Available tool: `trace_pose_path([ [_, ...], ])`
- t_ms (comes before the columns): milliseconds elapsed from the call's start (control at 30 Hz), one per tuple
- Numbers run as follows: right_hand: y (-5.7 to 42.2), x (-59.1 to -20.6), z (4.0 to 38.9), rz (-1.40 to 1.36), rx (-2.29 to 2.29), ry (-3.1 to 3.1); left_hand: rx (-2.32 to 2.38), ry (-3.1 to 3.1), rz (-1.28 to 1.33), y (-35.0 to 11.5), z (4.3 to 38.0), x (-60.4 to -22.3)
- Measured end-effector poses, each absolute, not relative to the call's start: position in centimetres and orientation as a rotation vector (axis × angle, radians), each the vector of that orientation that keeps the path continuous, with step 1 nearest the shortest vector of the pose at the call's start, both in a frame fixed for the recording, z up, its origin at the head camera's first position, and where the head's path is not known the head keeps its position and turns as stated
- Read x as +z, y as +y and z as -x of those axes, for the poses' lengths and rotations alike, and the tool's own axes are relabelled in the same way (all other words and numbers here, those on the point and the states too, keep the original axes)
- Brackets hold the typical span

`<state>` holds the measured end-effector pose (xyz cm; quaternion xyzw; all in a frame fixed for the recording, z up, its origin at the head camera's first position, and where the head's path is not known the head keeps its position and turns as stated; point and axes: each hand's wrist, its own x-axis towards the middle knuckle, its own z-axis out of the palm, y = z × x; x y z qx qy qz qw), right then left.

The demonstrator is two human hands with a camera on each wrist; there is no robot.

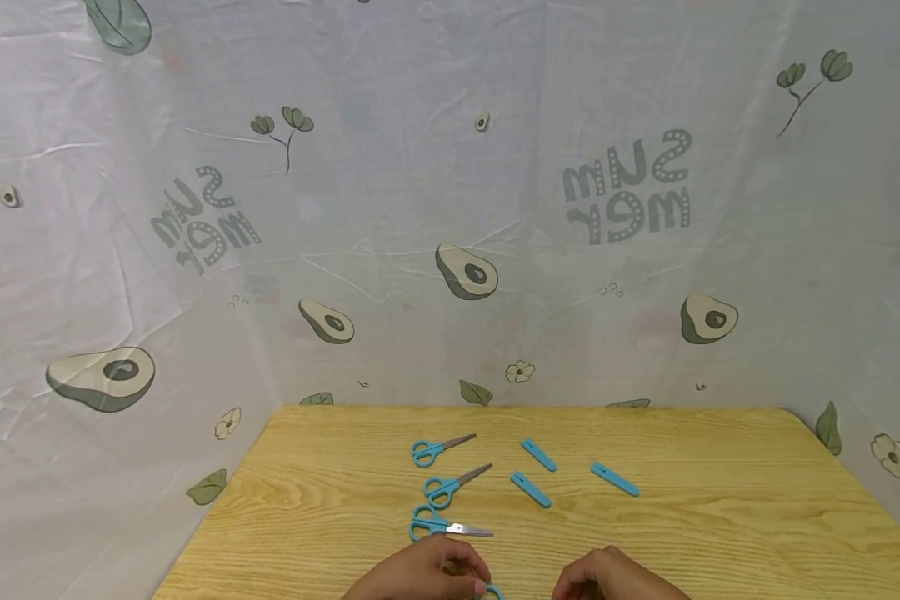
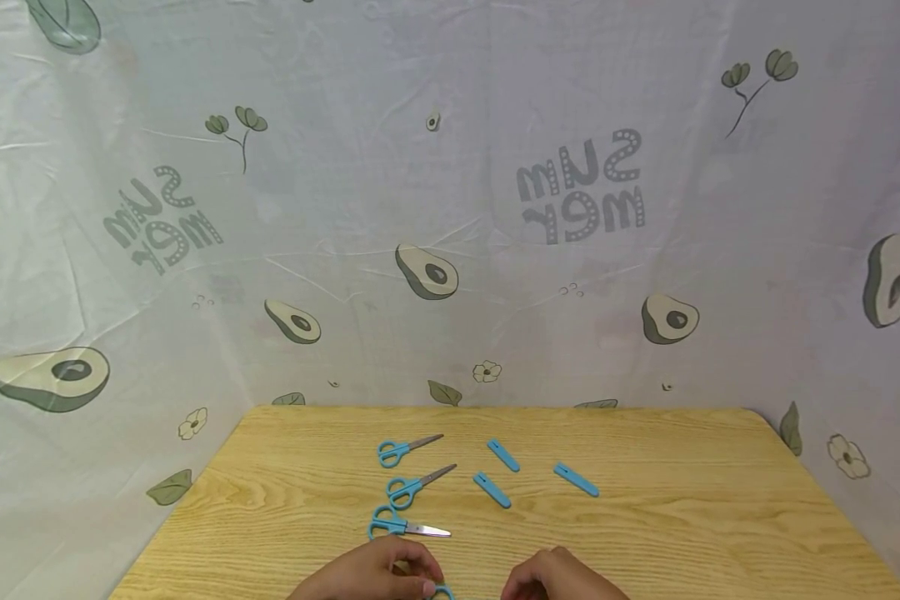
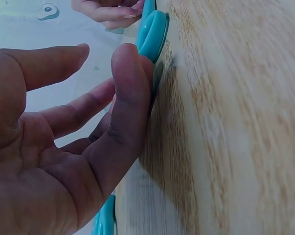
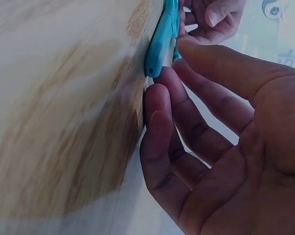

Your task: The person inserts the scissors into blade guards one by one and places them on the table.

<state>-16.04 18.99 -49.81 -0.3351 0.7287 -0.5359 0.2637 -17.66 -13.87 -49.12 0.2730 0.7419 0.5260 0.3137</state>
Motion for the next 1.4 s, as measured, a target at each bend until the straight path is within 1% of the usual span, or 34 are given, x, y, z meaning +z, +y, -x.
trace_pose_path([
  [500, 19.0, -49.7, 16.0, 0.984, -1.41, 1.987, 1.399, 1.928, -0.699, -13.7, 17.2, -48.5],
  [1067, 18.9, -49.7, 16.0, 0.999, -1.397, 2.033, 1.386, 1.956, -0.697, -13.7, 17.2, -48.4],
  [1400, 19.1, -49.8, 16.2, 0.968, -1.419, 2.006, 1.411, 2.028, -0.664, -14.9, 17.6, -47.8],
])
